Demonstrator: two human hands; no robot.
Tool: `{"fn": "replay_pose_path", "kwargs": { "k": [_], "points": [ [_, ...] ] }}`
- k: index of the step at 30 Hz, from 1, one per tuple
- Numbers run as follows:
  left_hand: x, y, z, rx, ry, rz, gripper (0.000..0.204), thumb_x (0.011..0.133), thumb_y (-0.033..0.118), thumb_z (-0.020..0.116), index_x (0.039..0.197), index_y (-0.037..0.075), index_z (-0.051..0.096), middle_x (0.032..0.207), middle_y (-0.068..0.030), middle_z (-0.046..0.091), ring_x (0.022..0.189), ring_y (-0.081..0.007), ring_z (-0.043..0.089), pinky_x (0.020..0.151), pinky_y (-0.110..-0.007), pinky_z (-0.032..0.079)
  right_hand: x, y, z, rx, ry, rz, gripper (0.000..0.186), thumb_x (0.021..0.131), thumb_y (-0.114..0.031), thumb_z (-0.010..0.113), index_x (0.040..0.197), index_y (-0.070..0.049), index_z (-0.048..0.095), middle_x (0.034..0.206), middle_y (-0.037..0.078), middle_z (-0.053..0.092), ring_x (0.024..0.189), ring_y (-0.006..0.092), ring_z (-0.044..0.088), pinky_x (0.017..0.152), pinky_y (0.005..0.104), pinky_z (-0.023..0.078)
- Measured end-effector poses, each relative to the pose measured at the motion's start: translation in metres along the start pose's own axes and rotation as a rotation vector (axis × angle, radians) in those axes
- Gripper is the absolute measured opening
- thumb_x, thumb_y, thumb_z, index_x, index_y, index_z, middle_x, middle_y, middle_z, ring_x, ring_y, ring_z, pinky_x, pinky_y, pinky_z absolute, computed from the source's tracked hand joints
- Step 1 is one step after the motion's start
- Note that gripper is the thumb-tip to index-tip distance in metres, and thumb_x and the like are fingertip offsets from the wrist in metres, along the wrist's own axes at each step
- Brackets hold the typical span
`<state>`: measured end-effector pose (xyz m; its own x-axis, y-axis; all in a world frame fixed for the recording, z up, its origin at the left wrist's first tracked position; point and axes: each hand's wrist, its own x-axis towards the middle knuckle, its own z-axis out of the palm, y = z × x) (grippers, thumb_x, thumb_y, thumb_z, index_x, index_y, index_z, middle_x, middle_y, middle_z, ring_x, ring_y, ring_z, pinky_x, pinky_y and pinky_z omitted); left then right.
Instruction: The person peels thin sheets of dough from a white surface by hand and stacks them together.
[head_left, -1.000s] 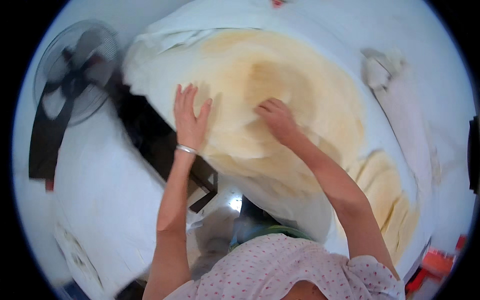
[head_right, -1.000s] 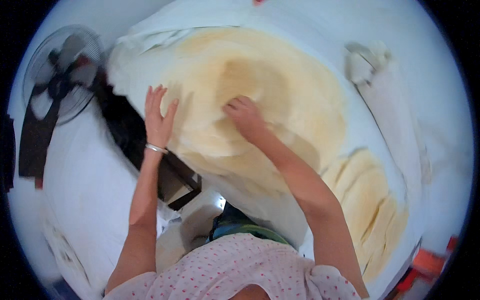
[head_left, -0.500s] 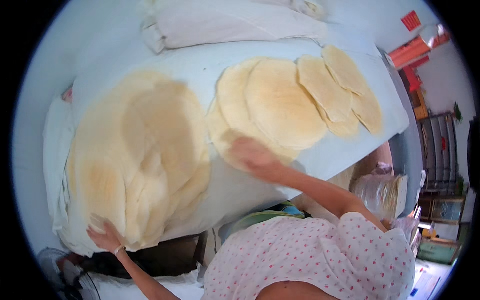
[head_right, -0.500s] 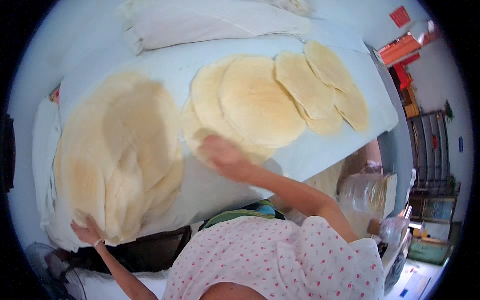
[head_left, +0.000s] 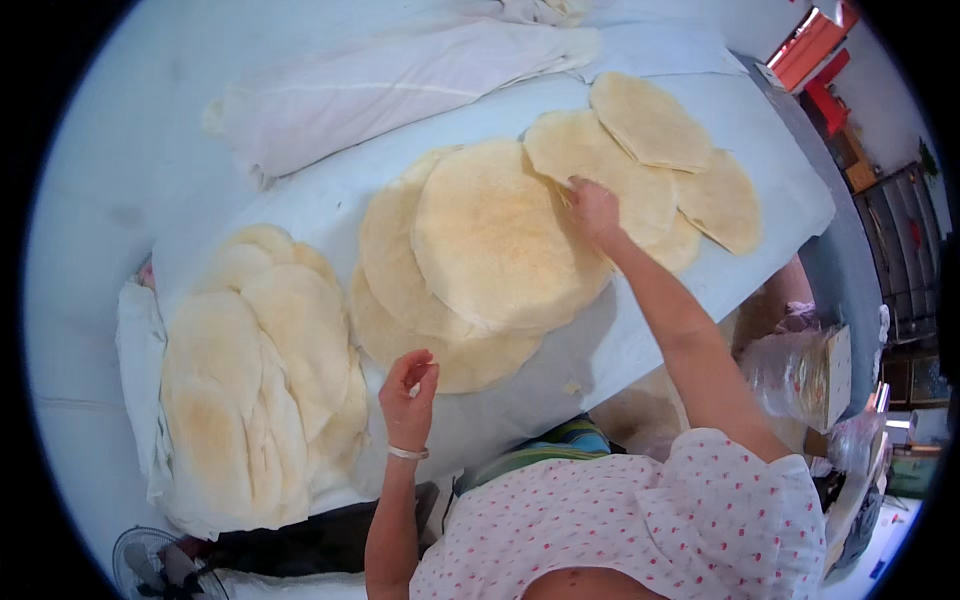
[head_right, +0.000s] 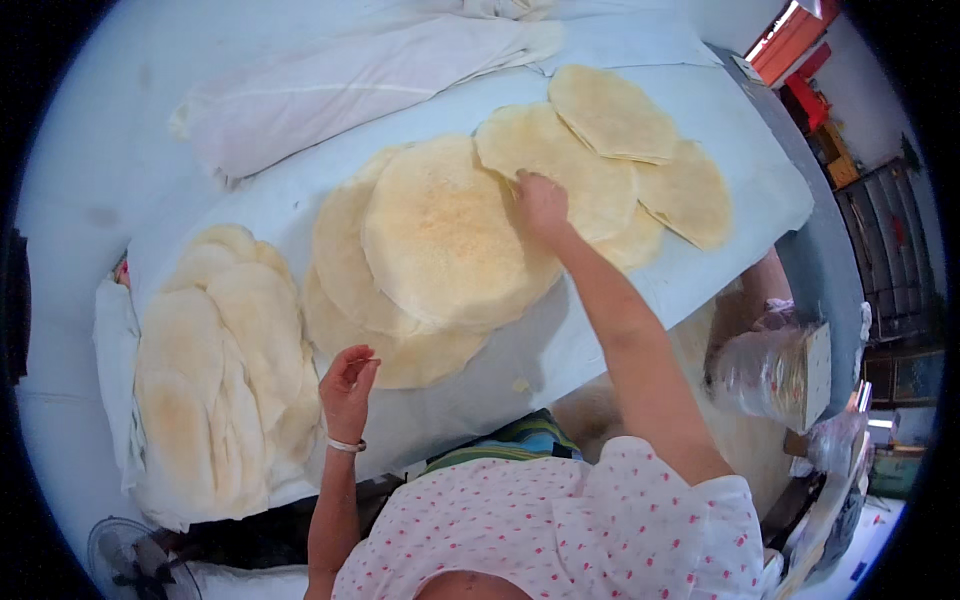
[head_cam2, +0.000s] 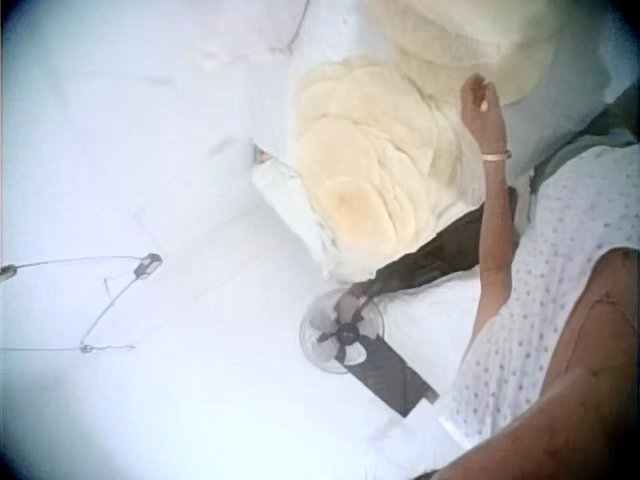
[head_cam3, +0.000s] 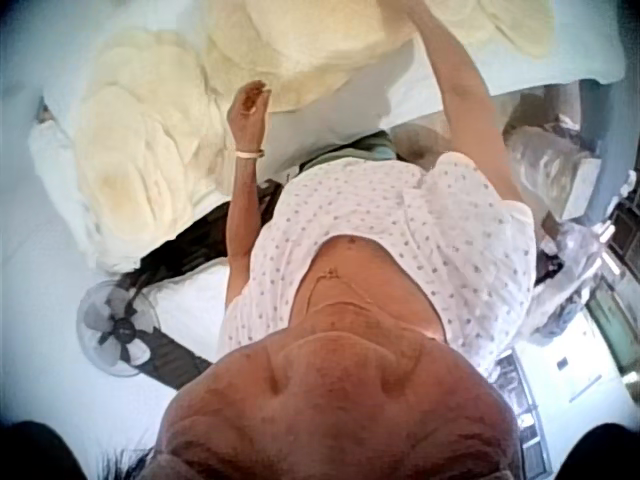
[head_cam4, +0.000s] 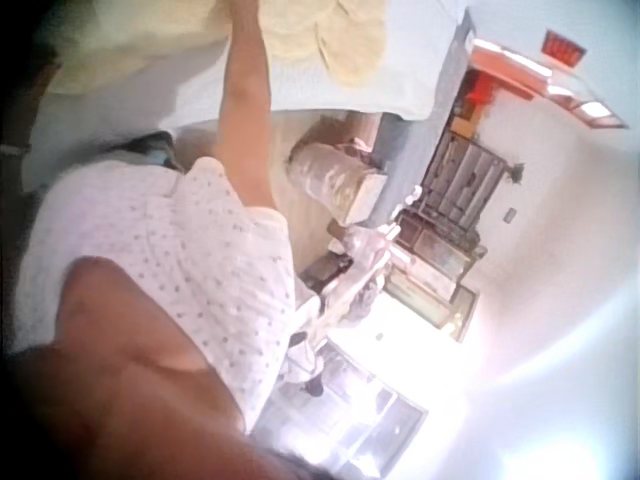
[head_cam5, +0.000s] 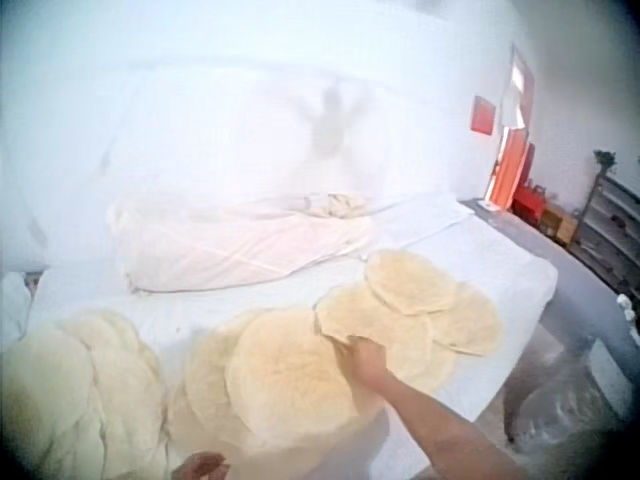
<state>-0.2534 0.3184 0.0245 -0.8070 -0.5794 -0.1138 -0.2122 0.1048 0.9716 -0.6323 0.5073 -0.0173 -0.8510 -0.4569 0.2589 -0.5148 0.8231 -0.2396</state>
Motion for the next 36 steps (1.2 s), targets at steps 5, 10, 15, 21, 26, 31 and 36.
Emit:
{"fn": "replay_pose_path", "kwargs": {
  "k": [5, 10, 15, 21, 26, 31, 36],
  "points": [
    [0.011, 0.006, 0.013, -0.253, -0.042, -0.148, 0.024, 0.090, 0.010, 0.058, 0.110, -0.002, 0.057, 0.102, -0.0107, 0.064, 0.092, -0.0188, 0.064, 0.082, -0.029, 0.050, 0.045, -0.006, -0.096, 0.012, 0.127, -0.159, 0.020, 0.082, -0.018, 0.059, 0.098, -0.008, 0.066, 0.079, 0.019, 0.065, 0.074, 0.0364, 0.062, 0.065, 0.0440, 0.049],
    [0.009, 0.027, -0.011, -0.648, 0.001, -0.259, 0.033, 0.095, 0.024, 0.049, 0.115, -0.002, 0.054, 0.108, -0.0159, 0.062, 0.101, -0.0285, 0.062, 0.088, -0.037, 0.050, 0.000, -0.112, -0.208, 0.445, 0.152, -0.759, 0.026, 0.079, -0.003, 0.057, 0.103, -0.010, 0.065, 0.090, 0.012, 0.066, 0.078, 0.0341, 0.062, 0.068, 0.0389, 0.051],
    [-0.029, -0.014, -0.049, -0.779, -0.199, -0.191, 0.040, 0.093, 0.021, 0.049, 0.127, 0.000, 0.045, 0.127, -0.0193, 0.052, 0.116, -0.0374, 0.052, 0.095, -0.049, 0.044, -0.047, -0.139, -0.182, 0.585, -0.047, -1.119, 0.035, 0.069, -0.001, 0.062, 0.103, -0.010, 0.065, 0.103, 0.004, 0.066, 0.100, 0.0292, 0.059, 0.083, 0.0397, 0.049],
    [-0.098, -0.028, -0.035, -0.877, -0.202, -0.616, 0.046, 0.095, 0.028, 0.051, 0.133, 0.004, 0.041, 0.131, -0.0142, 0.049, 0.117, -0.0342, 0.052, 0.093, -0.044, 0.047, -0.131, -0.139, -0.050, 0.801, -0.094, -0.471, 0.034, 0.078, -0.005, 0.066, 0.111, -0.005, 0.055, 0.111, 0.008, 0.058, 0.098, 0.0245, 0.058, 0.083, 0.0349, 0.049],
    [-0.100, -0.032, -0.032, -1.011, -0.078, -0.528, 0.041, 0.095, 0.031, 0.050, 0.126, 0.004, 0.048, 0.125, -0.0141, 0.054, 0.112, -0.0332, 0.056, 0.090, -0.041, 0.048, -0.207, -0.131, -0.005, 1.431, -0.602, 0.524, 0.020, 0.087, -0.016, 0.065, 0.102, -0.006, 0.054, 0.091, 0.001, 0.053, 0.083, 0.0084, 0.053, 0.067, 0.0247, 0.050],
    [-0.089, -0.005, -0.053, -0.340, -0.201, -0.609, 0.025, 0.091, 0.022, 0.058, 0.106, 0.002, 0.061, 0.106, -0.0101, 0.063, 0.089, -0.0256, 0.064, 0.077, -0.036, 0.051, -0.206, -0.144, -0.019, 1.609, -0.727, 0.503, 0.028, 0.091, -0.020, 0.060, 0.114, -0.005, 0.054, 0.093, 0.002, 0.058, 0.080, 0.0105, 0.057, 0.065, 0.0253, 0.051],
    [-0.059, 0.034, -0.017, 0.291, 0.125, 0.185, 0.016, 0.083, 0.013, 0.068, 0.094, 0.002, 0.065, 0.093, -0.0050, 0.065, 0.072, -0.0146, 0.060, 0.065, -0.027, 0.047, -0.200, -0.175, -0.044, 1.800, -0.775, 0.420, 0.034, 0.094, -0.020, 0.056, 0.122, -0.003, 0.051, 0.103, 0.006, 0.061, 0.083, 0.0133, 0.060, 0.067, 0.0265, 0.051]
  ]
}}
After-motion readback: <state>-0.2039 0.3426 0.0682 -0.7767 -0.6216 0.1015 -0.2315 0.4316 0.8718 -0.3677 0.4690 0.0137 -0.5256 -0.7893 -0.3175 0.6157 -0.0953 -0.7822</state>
